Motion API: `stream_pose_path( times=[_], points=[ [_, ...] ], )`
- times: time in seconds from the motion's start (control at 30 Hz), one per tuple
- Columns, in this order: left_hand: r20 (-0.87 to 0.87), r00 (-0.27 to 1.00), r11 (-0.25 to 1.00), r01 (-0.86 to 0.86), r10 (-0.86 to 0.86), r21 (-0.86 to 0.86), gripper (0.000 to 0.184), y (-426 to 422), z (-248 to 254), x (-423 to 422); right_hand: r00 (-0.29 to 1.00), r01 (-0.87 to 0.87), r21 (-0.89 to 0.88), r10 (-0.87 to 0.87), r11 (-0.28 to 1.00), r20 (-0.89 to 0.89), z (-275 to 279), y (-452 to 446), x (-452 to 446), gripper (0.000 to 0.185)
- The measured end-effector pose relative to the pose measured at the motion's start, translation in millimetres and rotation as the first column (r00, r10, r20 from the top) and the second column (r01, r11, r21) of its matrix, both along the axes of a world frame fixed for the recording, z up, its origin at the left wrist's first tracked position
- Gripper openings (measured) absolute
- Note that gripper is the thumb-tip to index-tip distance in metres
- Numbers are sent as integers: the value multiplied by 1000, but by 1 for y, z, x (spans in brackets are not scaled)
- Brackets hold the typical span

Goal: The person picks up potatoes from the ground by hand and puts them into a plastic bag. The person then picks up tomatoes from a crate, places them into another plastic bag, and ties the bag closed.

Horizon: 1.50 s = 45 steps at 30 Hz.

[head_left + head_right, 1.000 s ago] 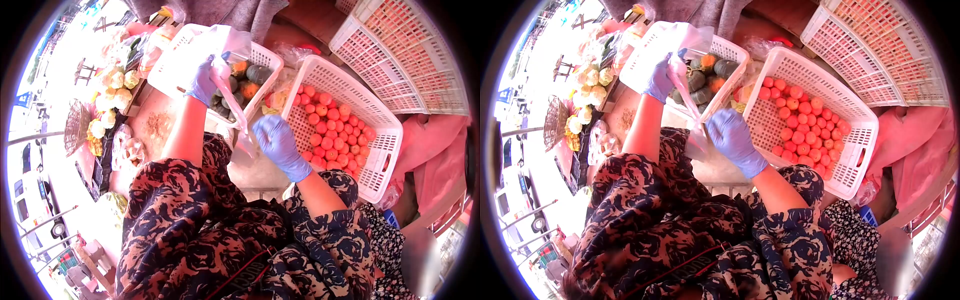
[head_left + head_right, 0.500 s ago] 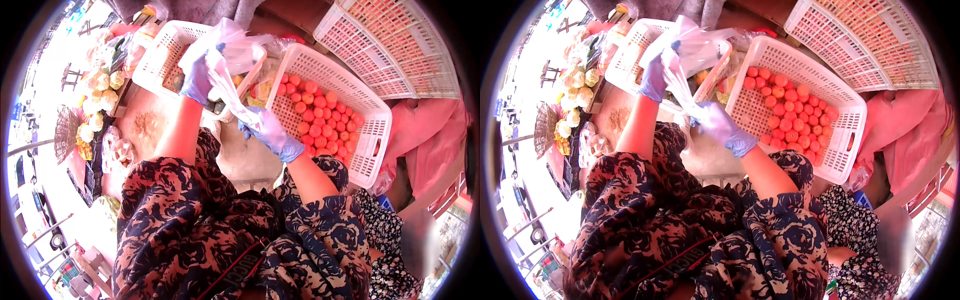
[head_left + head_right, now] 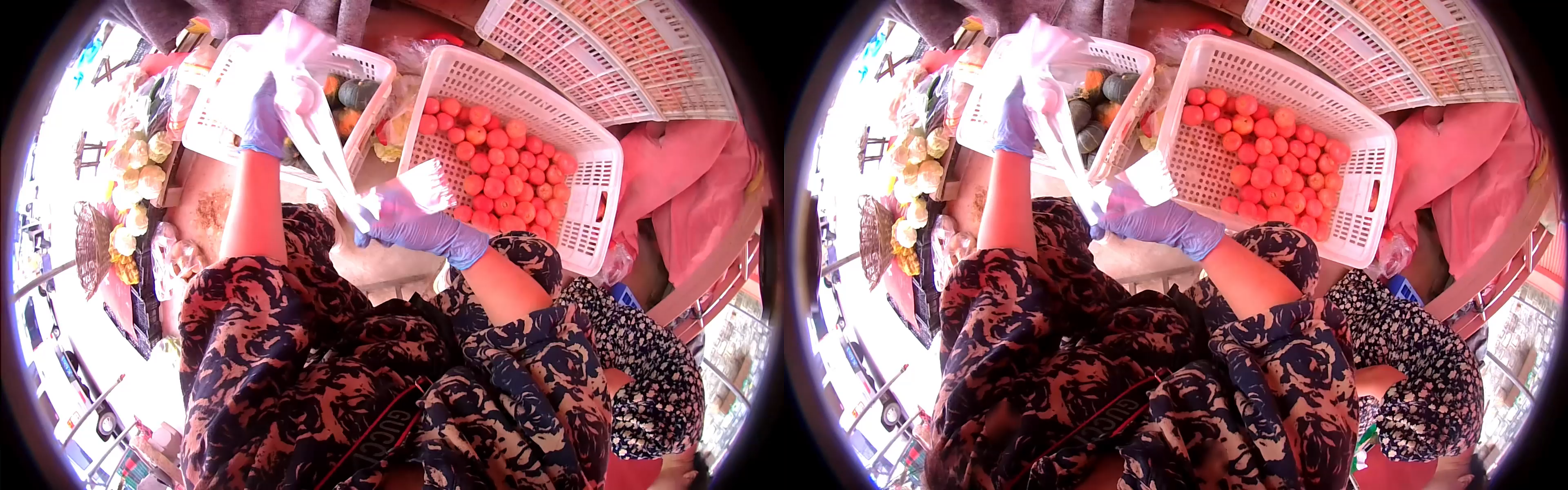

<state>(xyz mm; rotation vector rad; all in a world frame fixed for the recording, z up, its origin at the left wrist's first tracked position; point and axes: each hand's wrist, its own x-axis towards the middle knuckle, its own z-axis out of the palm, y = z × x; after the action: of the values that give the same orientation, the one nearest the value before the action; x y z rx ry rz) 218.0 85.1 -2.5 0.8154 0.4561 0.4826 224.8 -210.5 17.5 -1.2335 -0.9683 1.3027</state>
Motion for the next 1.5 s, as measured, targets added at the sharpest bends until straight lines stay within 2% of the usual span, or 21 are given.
stream_pose_path(
  times=[0.07, 0.1, 0.13, 0.17, 0.2, 0.3, 0.37, 0.43, 0.5, 0.53, 0.63, 0.67, 0.8, 0.97, 1.07, 1.17, 1.23, 1.3, 1.37, 1.43, 1.5],
  points=[
    [-7, 1000, 998, -16, 17, 66, 44, 15, -8, 1, 983, -120, -68, 109, 990, -148, 3, -4, 4, 24],
    [-49, 999, 997, -13, 17, 78, 40, 26, -9, -1, 992, -112, -179, 122, 978, 44, 1, -7, 14, 26],
    [-391, 919, 995, 73, -39, 73, 41, 24, 2, -7, 980, -40, -233, 84, 972, 183, -7, -13, 24, 26],
    [-685, 724, 987, 153, -85, 39, 43, 19, 14, -17, 946, 39, -276, 53, 960, 319, -20, -21, 36, 26],
    [-746, 665, 934, 283, -26, 220, 44, 15, 16, -25, 928, 179, -341, -43, 923, 370, -37, -31, 52, 27],
    [-817, 522, 493, 658, 246, 569, 47, 4, 21, -41, 768, 594, -364, -372, 717, 521, -112, -64, 108, 29],
    [-752, 485, 65, 820, 447, 568, 50, -9, 32, -57, 642, 706, -352, -345, 614, 685, -177, -73, 144, 36],
    [-748, 617, 115, 748, 242, 654, 48, -40, 19, -42, 509, 784, -309, -274, 538, 816, -241, -47, 189, 43],
    [-706, 676, -97, 733, 210, 673, 49, -55, 24, -35, 360, 821, -212, -192, 531, 913, -265, -14, 208, 52],
    [-747, 644, -50, 762, 165, 645, 51, -66, 36, -33, 425, 784, -324, -78, 529, 902, -269, -3, 212, 60],
    [-772, 630, 0, 775, 90, 632, 55, -68, 39, -21, 363, 798, -320, 16, 511, 932, -282, 38, 222, 59],
    [-764, 640, 3, 766, 76, 642, 57, -68, 43, -22, 463, 773, -427, 43, 468, 885, -277, 51, 227, 61],
    [-804, 579, -95, 815, 132, 572, 62, -55, 22, 5, 453, 795, -496, 201, 350, 868, -373, 82, 255, 56],
    [-821, 565, -121, 824, 84, 554, 65, -66, 48, -15, 435, 776, -473, 189, 418, 880, -328, 70, 243, 44],
    [-809, 586, -129, 806, 46, 577, 64, -64, 48, -8, 367, 761, -392, 155, 516, 917, -359, 64, 252, 53],
    [-840, 543, -86, 837, 4, 541, 63, -65, 58, -1, 349, 805, -387, 168, 449, 922, -332, 75, 242, 42],
    [-890, 455, -28, 890, 4, 455, 65, -63, 61, -10, 454, 736, -463, 146, 495, 879, -289, 80, 232, 41],
    [-884, 466, -66, 883, 20, 464, 63, -60, 60, -19, 374, 729, -355, 93, 586, 923, -304, 70, 226, 41],
    [-882, 470, -87, 880, 21, 467, 62, -59, 60, -24, 448, 684, -429, 124, 590, 885, -325, 70, 236, 43],
    [-832, 554, -111, 827, -10, 552, 58, -60, 63, -27, 214, 782, -103, -109, 615, 971, -413, 62, 240, 44],
    [-785, 619, -117, 777, -34, 618, 56, -58, 61, -30, 259, 731, -187, -13, 656, 966, -394, 74, 238, 44]
  ],
)
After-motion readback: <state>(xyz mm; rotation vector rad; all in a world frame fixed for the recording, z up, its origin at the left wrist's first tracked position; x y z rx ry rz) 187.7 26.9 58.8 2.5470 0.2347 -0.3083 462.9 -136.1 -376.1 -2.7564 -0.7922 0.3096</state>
